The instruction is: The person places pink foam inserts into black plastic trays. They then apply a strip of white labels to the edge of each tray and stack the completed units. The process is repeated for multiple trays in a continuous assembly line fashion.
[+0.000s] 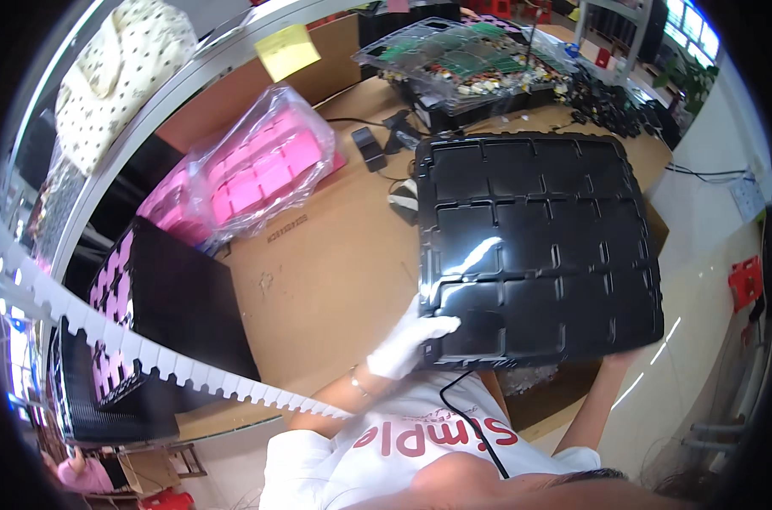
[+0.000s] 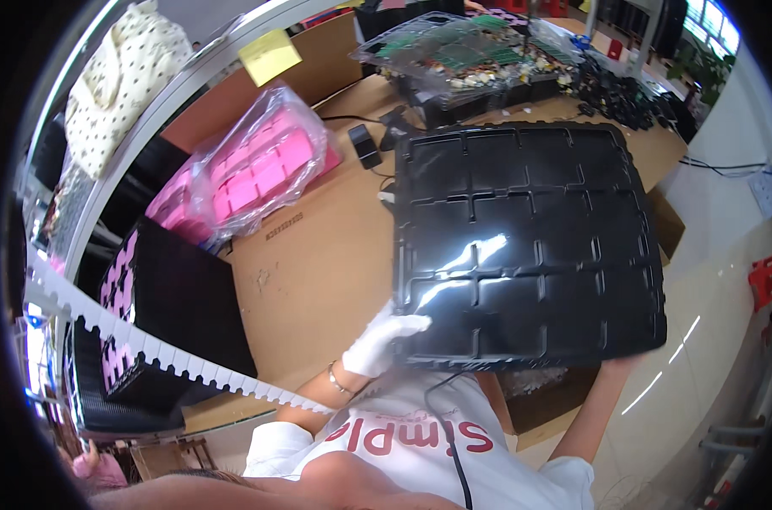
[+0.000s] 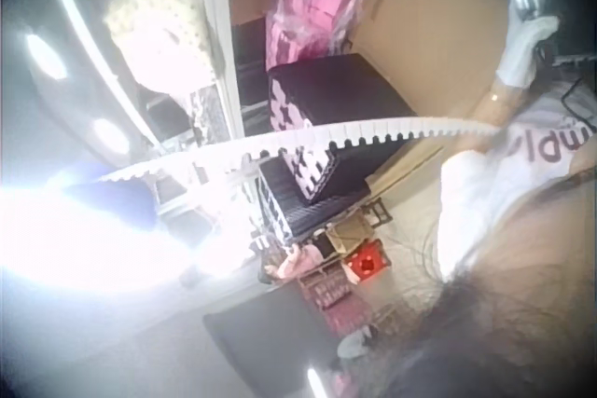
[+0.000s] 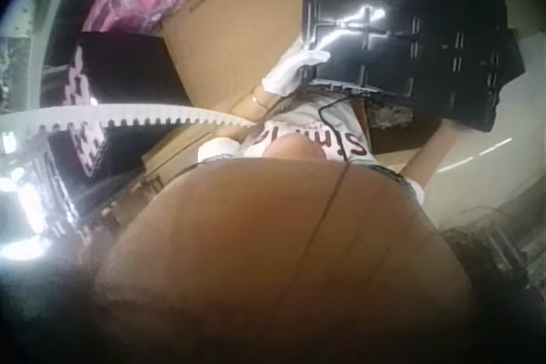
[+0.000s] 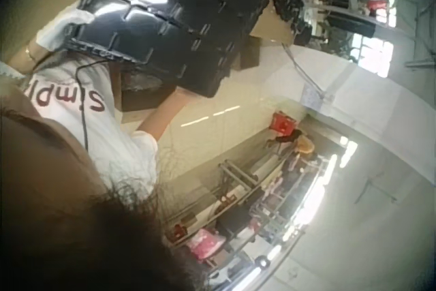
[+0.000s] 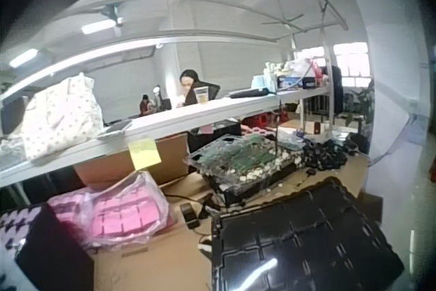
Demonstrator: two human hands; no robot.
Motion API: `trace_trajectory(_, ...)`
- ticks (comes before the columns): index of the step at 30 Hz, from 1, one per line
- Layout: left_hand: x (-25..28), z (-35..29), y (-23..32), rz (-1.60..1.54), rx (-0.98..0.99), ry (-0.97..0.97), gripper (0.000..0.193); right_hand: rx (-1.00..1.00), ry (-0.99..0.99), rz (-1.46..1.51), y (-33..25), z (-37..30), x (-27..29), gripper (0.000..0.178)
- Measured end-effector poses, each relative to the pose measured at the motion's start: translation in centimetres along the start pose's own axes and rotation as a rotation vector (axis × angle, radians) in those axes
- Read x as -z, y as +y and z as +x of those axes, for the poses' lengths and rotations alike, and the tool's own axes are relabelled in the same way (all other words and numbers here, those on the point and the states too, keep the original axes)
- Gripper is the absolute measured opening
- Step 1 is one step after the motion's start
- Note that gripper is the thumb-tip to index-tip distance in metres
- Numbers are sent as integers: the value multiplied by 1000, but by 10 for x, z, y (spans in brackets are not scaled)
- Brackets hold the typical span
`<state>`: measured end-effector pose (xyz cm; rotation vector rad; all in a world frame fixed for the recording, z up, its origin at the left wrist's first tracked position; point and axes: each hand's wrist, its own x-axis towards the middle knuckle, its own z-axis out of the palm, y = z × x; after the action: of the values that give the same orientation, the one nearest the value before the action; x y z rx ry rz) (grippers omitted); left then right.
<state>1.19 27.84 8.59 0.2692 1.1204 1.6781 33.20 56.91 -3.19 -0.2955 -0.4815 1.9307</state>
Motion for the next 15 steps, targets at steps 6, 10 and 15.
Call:
trace_trajectory(6,70,-98,13,-111,-111,271,55,-456,-219,166,85,-31,-125,63)
trace_trajectory(10,111,-158,16,-238,-254,441,51,-700,-273,97,170,-27,-138,66)
trace_trajectory(15,187,-196,-12,-302,-344,810,22,-1008,-332,104,266,-36,-127,55)
